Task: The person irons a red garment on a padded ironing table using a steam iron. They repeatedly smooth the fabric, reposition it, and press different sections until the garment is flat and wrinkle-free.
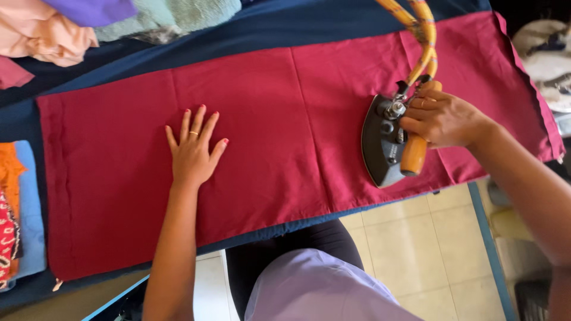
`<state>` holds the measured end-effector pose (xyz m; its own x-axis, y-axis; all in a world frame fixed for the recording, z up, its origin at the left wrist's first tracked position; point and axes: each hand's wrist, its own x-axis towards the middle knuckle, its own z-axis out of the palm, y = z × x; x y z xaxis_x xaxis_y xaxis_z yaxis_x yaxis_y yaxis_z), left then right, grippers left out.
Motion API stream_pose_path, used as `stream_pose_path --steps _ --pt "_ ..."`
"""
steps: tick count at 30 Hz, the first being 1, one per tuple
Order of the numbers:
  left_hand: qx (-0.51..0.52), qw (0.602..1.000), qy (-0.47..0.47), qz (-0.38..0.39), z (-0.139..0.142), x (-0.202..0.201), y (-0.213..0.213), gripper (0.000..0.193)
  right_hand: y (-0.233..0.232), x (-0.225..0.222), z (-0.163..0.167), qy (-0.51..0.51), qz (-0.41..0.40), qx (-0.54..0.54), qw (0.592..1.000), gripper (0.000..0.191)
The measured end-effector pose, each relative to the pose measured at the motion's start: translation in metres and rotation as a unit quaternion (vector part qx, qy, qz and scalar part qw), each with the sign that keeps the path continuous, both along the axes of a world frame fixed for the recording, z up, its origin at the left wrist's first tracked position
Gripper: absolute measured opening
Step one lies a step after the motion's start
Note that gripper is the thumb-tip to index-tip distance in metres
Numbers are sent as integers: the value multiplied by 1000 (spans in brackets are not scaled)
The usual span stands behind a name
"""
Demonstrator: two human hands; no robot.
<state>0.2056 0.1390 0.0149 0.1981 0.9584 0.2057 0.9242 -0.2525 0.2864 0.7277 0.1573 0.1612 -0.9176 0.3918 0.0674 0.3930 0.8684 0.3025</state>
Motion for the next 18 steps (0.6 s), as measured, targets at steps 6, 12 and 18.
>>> stream_pose_path --steps 6,12,18 --pt "21 999 -27 8 2 3 2 61 71 -9 -49 88 -251 97 959 38" --pt "30 997 -66 11 4 8 -2 54 167 -59 -51 90 -490 84 863 77" --pt "39 996 -78 16 4 6 -3 50 164 -71 -28 91 -428 -17 899 50"
